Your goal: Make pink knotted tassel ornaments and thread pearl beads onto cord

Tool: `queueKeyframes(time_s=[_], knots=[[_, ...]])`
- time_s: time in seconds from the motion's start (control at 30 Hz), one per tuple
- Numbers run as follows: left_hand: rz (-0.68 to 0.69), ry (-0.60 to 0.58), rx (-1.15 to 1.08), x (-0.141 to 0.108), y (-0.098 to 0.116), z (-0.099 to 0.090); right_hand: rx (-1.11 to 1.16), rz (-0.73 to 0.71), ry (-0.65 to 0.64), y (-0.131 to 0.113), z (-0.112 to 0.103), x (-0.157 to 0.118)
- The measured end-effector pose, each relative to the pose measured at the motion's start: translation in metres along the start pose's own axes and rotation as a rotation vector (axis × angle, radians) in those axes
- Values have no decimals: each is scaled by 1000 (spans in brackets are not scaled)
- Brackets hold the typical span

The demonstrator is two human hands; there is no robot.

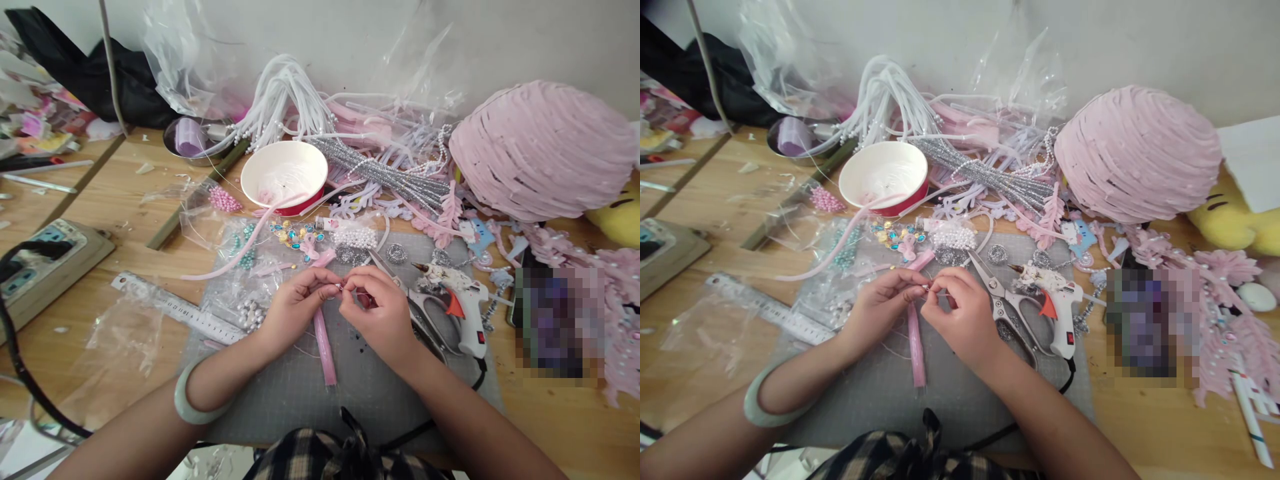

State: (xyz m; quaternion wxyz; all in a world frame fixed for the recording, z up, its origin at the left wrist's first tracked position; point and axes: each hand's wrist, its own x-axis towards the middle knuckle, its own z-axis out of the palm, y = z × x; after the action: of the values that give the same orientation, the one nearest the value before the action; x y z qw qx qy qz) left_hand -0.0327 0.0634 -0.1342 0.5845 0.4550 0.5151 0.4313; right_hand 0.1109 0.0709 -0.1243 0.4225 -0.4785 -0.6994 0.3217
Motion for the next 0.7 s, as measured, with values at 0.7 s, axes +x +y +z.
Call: queueKeyframes(time_s=[0.7], knots=[[40, -13, 53, 1, -2, -1, 13, 33, -18, 0, -1, 0]])
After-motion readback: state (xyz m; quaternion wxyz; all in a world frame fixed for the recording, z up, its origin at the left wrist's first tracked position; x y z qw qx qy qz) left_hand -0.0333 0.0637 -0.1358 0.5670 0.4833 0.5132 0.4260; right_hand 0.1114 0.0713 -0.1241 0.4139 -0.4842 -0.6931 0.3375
